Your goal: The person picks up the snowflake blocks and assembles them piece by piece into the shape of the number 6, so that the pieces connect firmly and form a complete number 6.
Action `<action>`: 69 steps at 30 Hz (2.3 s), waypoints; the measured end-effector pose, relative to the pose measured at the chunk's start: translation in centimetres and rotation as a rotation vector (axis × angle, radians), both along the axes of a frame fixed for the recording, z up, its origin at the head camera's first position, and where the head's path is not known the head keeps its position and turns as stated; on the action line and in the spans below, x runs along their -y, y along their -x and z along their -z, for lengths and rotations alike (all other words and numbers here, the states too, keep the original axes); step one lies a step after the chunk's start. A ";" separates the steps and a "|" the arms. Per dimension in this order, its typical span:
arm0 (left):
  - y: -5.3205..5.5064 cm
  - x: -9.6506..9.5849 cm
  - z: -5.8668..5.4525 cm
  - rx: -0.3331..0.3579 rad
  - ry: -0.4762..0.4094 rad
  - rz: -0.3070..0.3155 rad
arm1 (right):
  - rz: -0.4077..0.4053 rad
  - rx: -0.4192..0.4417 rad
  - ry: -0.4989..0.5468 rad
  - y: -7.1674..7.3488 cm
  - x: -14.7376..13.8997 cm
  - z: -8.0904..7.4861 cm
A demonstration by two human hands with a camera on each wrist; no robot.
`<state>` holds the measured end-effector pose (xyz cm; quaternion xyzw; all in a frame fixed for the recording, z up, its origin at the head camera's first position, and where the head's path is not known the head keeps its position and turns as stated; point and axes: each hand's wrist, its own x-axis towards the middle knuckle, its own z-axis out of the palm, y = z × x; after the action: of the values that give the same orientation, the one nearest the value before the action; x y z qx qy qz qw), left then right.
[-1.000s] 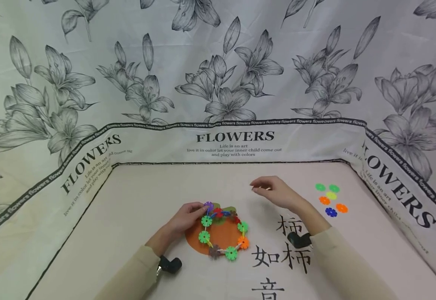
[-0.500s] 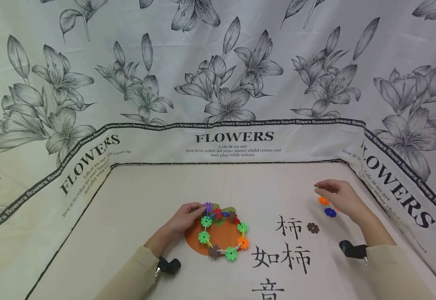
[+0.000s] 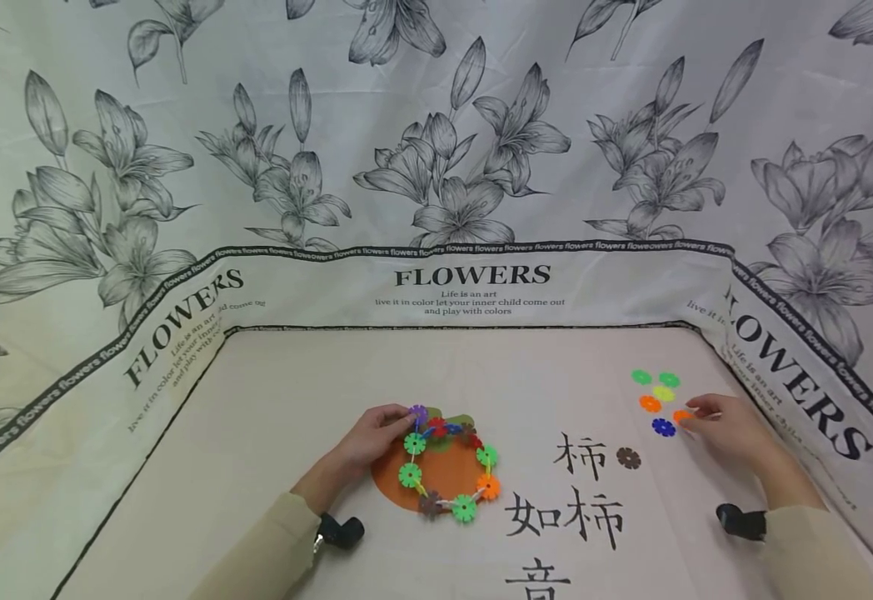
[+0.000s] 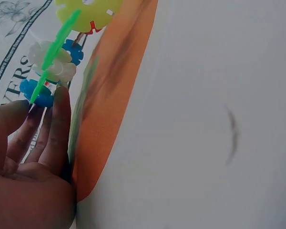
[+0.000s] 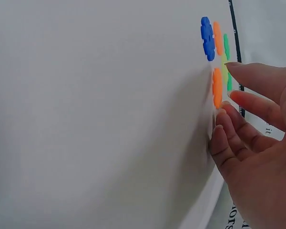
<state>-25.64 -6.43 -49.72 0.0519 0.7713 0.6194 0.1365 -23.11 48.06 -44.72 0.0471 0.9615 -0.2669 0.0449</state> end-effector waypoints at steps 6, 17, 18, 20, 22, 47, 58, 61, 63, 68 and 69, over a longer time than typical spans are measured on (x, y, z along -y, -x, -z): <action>0.2 0.0 0.0 0.008 0.001 -0.002 | 0.003 -0.027 -0.001 -0.3 -0.3 0.6; 0.2 -0.1 -0.1 0.020 0.013 -0.010 | 0.070 -0.019 0.000 -0.1 -0.5 1.4; 0.2 -0.1 -0.1 0.024 0.010 -0.010 | 0.074 -0.013 0.006 -0.1 -0.6 1.4; 0.2 -0.1 0.0 0.030 0.009 -0.010 | 0.070 -0.005 0.026 0.1 -0.8 1.6; 0.2 0.0 0.0 0.037 0.002 -0.011 | 0.066 -0.001 0.047 0.1 -0.9 1.7; 0.2 0.0 0.1 0.039 -0.035 0.010 | -0.198 -0.162 0.266 2.0 14.3 -2.5; 0.0 0.1 -0.2 0.048 -0.032 -0.005 | -0.239 -0.081 0.419 2.9 20.0 -2.1; 0.0 0.1 -0.2 0.038 -0.028 -0.008 | -0.275 -0.075 0.442 3.0 21.5 -2.0; 0.0 0.1 -0.2 0.038 -0.026 -0.008 | -0.307 -0.078 0.455 3.1 22.4 -2.0; 0.2 0.1 -0.1 0.036 -0.028 -0.005 | -0.376 -0.073 0.504 3.4 24.8 -2.1; 0.2 0.1 -0.1 0.034 -0.031 -0.005 | -0.382 -0.069 0.513 3.5 25.3 -2.1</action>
<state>-25.85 -6.51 -49.62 0.0416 0.7593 0.6325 0.1473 -26.58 22.73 -42.62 -0.1563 0.8552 -0.4889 0.0719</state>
